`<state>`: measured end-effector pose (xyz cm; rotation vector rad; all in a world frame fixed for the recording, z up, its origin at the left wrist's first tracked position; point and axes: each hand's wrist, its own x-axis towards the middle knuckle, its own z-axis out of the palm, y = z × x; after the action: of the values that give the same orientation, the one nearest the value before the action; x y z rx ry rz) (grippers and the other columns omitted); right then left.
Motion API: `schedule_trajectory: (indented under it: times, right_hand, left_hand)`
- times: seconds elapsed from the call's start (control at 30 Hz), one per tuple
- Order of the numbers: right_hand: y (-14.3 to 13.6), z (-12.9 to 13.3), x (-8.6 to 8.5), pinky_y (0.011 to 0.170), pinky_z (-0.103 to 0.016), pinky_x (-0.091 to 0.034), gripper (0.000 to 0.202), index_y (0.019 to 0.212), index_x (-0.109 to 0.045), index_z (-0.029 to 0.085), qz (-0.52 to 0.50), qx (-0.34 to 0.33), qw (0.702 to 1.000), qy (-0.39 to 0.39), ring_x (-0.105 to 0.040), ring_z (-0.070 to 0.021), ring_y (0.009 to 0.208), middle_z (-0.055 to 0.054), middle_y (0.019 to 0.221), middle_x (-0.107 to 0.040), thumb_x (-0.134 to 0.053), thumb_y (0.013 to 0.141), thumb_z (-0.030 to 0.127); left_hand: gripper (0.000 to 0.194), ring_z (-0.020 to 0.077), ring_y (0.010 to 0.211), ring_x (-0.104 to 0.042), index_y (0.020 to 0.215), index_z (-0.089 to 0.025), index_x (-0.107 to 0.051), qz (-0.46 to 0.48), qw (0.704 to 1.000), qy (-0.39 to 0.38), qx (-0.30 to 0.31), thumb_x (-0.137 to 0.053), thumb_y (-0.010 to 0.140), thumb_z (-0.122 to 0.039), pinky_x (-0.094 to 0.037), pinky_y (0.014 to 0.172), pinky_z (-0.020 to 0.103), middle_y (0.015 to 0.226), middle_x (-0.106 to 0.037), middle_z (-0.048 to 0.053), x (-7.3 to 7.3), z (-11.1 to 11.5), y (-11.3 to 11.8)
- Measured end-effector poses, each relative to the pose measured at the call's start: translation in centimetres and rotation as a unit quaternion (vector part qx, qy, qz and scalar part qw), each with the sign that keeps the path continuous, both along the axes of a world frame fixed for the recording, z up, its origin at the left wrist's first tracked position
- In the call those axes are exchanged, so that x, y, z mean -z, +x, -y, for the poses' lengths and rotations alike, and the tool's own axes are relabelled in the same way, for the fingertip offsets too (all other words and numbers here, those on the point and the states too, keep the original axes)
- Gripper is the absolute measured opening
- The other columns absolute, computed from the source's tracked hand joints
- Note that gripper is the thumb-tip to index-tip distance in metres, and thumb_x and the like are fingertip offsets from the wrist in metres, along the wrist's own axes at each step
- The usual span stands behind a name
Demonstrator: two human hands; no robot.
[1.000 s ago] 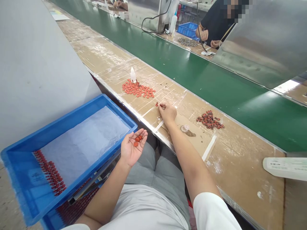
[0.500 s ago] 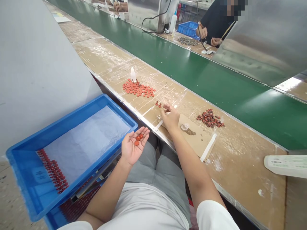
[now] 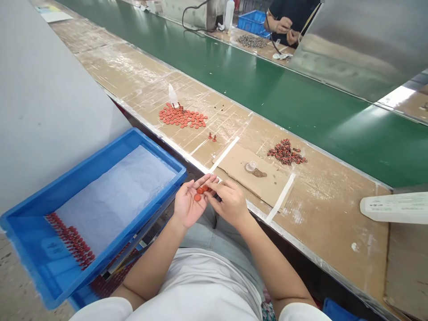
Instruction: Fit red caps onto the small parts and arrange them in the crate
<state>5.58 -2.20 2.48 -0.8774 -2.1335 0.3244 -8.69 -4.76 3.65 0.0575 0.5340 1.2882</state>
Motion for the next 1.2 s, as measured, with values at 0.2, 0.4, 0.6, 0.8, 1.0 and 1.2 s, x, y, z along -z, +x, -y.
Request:
schedule_trajectory:
  times: [0.2,0.4,0.6,0.8,1.0,1.2]
  right_hand:
    - [0.9,-0.1,0.0,0.079,-0.034,-0.052,0.034,0.115,-0.061,0.021,0.037,-0.009,0.999,0.004,-0.061,-0.0186,0.084,-0.005,0.095,-0.072,-0.065,0.082,0.023]
    - [1.9,-0.8,-1.2,0.075,-0.033,-0.052,0.027,0.111,-0.063,0.024,0.077,-0.035,0.996,-0.037,-0.064,-0.0186,0.083,-0.005,0.089,-0.071,-0.063,0.084,0.027]
    - [1.8,-1.4,-1.9,0.068,-0.030,-0.054,0.032,0.110,-0.063,0.026,-0.005,-0.031,0.996,-0.086,-0.065,-0.0152,0.072,-0.002,0.084,-0.072,-0.069,0.079,0.029]
    - [1.5,-1.7,-1.6,0.075,-0.033,-0.057,0.044,0.117,-0.061,0.026,-0.058,-0.014,0.993,-0.101,-0.069,-0.0181,0.083,-0.003,0.094,-0.073,-0.074,0.074,0.028]
    - [2.5,-2.2,-1.8,0.069,-0.032,-0.056,0.051,0.119,-0.059,0.029,-0.059,0.015,0.995,-0.082,-0.069,-0.0163,0.073,-0.001,0.095,-0.074,-0.077,0.072,0.026]
    - [4.3,-2.0,-3.1,0.063,-0.029,-0.054,0.045,0.116,-0.060,0.028,-0.024,0.013,0.998,-0.049,-0.065,-0.0134,0.062,-0.001,0.091,-0.074,-0.075,0.074,0.026]
  left_hand:
    - [0.040,0.0253,0.121,-0.055,0.115,-0.008,-0.063,0.001,1.000,0.008,0.002,-0.044,0.087,-0.029,-0.045,0.098,0.034,0.125,-0.061,0.018,0.5,0.2,0.8]
    - [0.038,0.0231,0.115,-0.059,0.112,-0.008,-0.064,0.016,0.999,-0.010,0.033,-0.044,0.087,-0.029,-0.045,0.098,0.035,0.120,-0.065,0.016,0.6,0.3,1.0]
    - [0.036,0.0231,0.105,-0.064,0.107,-0.008,-0.066,0.025,0.998,-0.014,0.057,-0.045,0.086,-0.029,-0.047,0.095,0.036,0.106,-0.070,0.015,0.1,-0.3,0.7]
    - [0.032,0.0181,0.098,-0.065,0.104,-0.009,-0.067,0.007,0.997,-0.020,0.068,-0.048,0.089,-0.029,-0.048,0.094,0.031,0.096,-0.070,0.010,0.4,-0.8,0.7]
    - [0.025,0.0197,0.102,-0.064,0.103,-0.010,-0.067,-0.038,0.992,0.008,0.122,-0.055,0.088,-0.026,-0.048,0.094,0.032,0.104,-0.069,0.012,0.0,-1.4,1.1]
    - [0.023,0.0142,0.095,-0.065,0.105,-0.012,-0.067,-0.012,0.989,-0.005,0.149,-0.059,0.086,-0.021,-0.050,0.090,0.026,0.103,-0.069,0.010,-0.7,-2.0,2.3]
